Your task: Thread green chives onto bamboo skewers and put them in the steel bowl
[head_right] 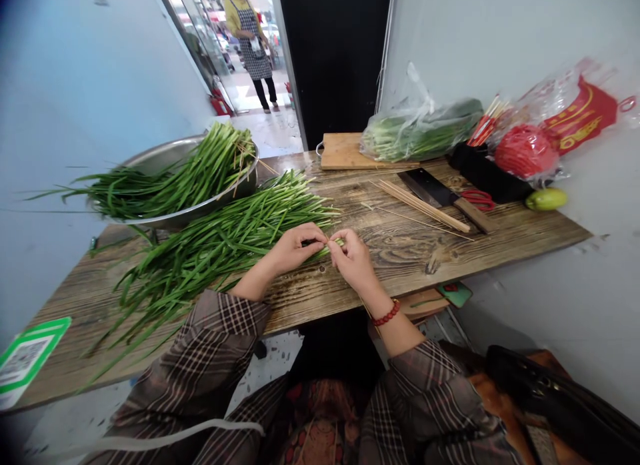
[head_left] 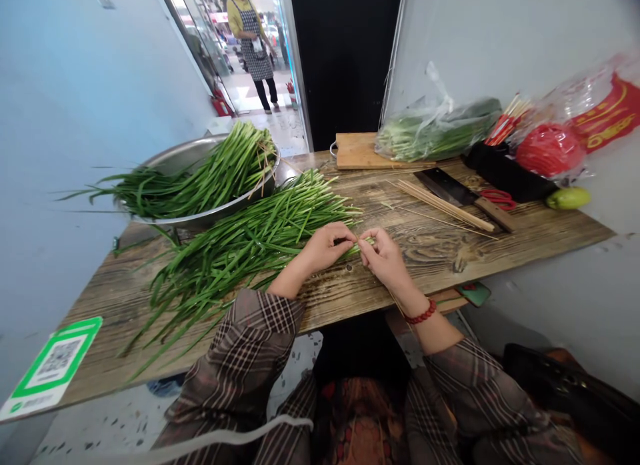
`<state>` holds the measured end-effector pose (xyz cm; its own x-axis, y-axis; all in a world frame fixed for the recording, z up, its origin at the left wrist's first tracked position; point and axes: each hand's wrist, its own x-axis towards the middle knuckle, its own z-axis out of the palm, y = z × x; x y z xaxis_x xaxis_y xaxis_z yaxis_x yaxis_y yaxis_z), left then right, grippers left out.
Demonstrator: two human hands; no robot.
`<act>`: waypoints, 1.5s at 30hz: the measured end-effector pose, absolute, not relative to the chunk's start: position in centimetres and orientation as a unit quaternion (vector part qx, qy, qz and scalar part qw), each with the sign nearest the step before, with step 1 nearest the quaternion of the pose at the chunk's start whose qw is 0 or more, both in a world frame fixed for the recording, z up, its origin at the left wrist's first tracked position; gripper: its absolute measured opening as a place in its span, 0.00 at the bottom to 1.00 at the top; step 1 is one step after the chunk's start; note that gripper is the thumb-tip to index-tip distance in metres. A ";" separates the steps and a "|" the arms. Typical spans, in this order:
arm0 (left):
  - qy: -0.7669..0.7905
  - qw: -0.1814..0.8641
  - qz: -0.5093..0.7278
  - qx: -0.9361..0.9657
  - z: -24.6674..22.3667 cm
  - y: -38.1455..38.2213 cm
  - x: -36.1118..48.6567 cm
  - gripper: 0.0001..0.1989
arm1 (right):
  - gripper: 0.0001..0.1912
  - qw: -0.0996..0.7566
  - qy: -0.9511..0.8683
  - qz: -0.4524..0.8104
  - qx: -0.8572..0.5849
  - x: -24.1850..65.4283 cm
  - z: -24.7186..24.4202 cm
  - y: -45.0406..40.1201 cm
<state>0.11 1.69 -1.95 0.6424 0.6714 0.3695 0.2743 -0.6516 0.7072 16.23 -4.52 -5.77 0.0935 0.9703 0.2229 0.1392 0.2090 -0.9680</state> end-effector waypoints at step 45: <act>0.407 0.335 0.361 0.769 -1.8 2.1 1.4 0.05 | 0.16 0.556 -0.530 0.379 -0.516 16.3 -5.8 -4.4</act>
<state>1.36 2.06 -1.81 0.4089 0.8680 0.2817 0.3842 -0.4437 0.8096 16.28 -4.38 -5.77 0.1519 0.9683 0.1982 0.1263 0.1798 -0.9756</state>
